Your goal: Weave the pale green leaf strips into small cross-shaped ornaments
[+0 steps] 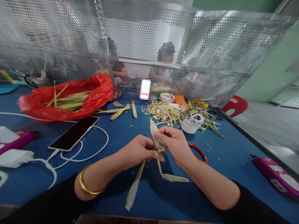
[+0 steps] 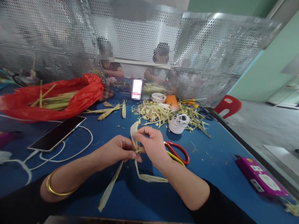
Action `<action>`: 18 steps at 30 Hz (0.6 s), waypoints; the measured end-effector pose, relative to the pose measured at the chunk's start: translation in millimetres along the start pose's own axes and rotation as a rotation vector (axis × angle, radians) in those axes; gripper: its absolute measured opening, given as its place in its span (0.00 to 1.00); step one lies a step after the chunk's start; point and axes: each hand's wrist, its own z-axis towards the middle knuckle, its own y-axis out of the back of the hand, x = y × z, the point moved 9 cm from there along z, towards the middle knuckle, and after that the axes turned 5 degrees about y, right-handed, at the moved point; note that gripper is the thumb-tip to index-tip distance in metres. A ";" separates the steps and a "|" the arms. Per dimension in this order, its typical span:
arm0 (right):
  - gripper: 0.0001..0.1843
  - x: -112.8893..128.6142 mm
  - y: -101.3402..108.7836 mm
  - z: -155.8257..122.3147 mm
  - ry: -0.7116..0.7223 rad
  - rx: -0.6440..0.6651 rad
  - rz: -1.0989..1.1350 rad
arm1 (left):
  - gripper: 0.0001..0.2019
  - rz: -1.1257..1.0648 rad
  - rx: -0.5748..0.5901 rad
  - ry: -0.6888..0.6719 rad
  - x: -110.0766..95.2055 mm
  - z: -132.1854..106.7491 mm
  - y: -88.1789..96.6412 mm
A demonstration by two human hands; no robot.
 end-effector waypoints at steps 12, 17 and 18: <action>0.14 18.7 1.8 10.3 0.248 0.114 -0.408 | 0.10 -0.157 -0.079 0.011 -4.6 -2.3 7.6; 0.18 21.5 -10.1 8.7 0.293 0.330 -0.499 | 0.11 -0.217 -0.196 -0.002 -3.2 -3.3 23.5; 0.19 21.7 -12.7 7.8 0.286 0.377 -0.491 | 0.13 -0.227 -0.205 -0.009 -3.6 -3.6 25.7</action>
